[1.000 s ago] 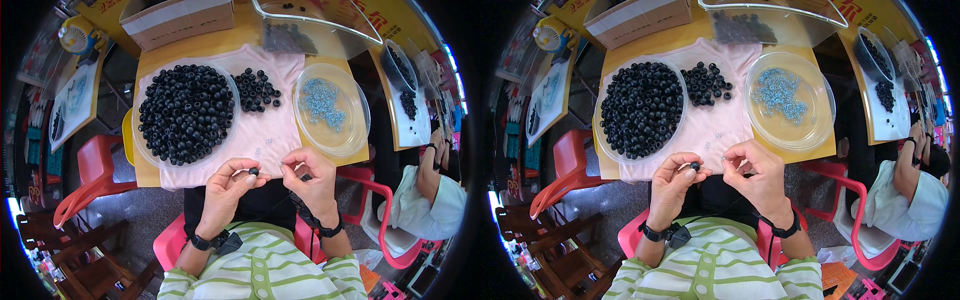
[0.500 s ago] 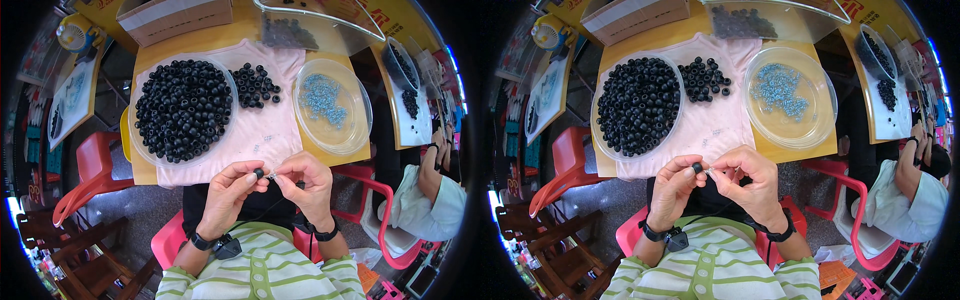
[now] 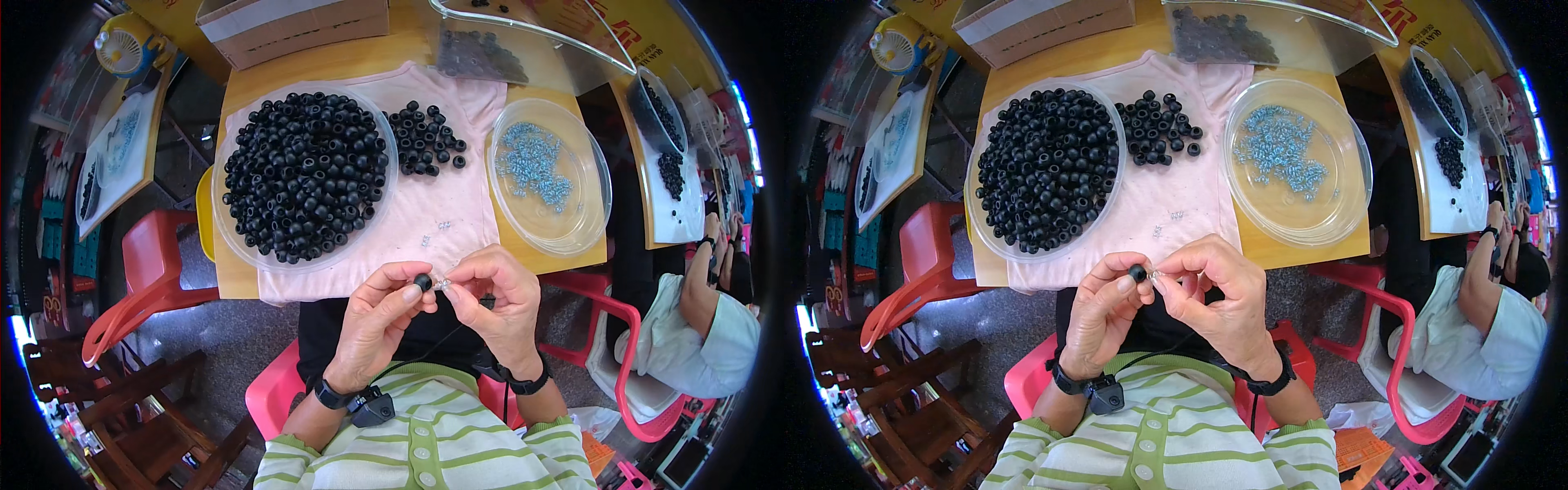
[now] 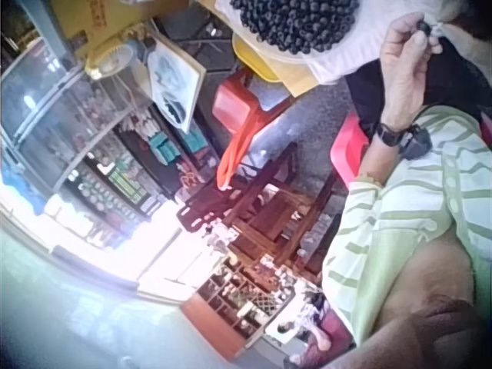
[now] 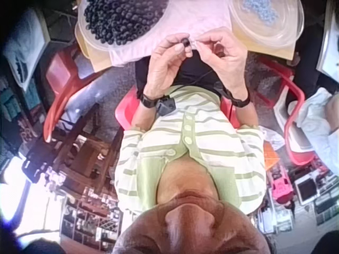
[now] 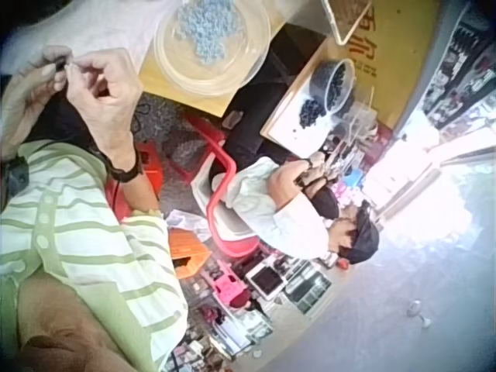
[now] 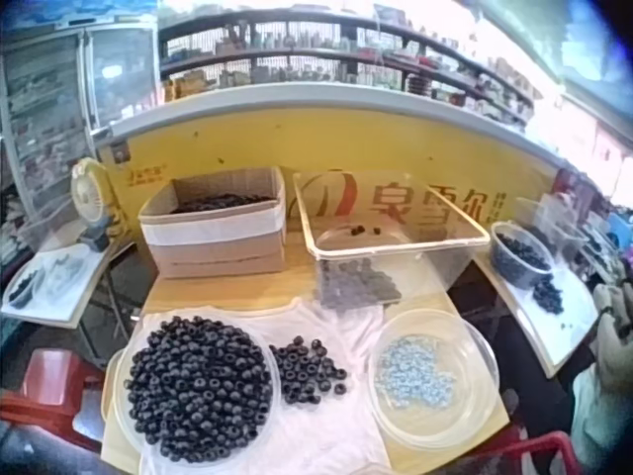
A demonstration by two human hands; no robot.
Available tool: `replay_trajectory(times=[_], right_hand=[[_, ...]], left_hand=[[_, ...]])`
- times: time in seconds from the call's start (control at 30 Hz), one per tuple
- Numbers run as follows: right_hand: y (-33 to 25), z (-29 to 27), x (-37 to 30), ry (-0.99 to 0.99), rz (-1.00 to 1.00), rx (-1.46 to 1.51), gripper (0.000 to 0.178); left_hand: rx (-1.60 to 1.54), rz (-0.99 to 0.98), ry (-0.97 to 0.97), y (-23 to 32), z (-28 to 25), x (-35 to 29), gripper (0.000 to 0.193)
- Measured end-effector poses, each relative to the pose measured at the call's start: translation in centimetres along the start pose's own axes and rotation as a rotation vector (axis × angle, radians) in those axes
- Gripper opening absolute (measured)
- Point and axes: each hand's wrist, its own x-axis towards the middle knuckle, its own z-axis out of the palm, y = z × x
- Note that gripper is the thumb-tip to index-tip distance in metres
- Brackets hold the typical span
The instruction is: The recorder is manually assembling black plastic circular components with small metal ring inserts.
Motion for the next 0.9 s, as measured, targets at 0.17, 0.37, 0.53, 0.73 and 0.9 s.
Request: replay_trajectory(times=[0.17, 0.37, 0.53, 0.73, 0.9], right_hand=[[-0.2, 0.4, 0.2, -0.011, -0.026, 0.003, 0.012], [-0.6, 0.7, 0.5, -0.059, -0.037, -0.022, 0.012], [-0.5, 0.7, 0.8, -0.073, -0.07, -0.08, 0.013], [-1.1, 1.2, 1.3, -0.146, -0.114, -0.15, 0.015], [-1.2, 2.1, 1.6, -0.158, -0.504, -0.506, 0.033]], left_hand=[[0.037, -0.033, -0.019, 0.3, -0.3, -0.3, 0.023], [0.027, -0.006, -0.027, 0.2, -0.6, -0.5, 0.023], [0.031, 0.003, -0.03, 0.3, -0.9, -0.6, 0.023], [0.008, 0.026, -0.035, 0.6, -1.3, -0.5, 0.024], [-0.073, 0.015, 0.013, 1.5, -1.2, -1.0, 0.023]])
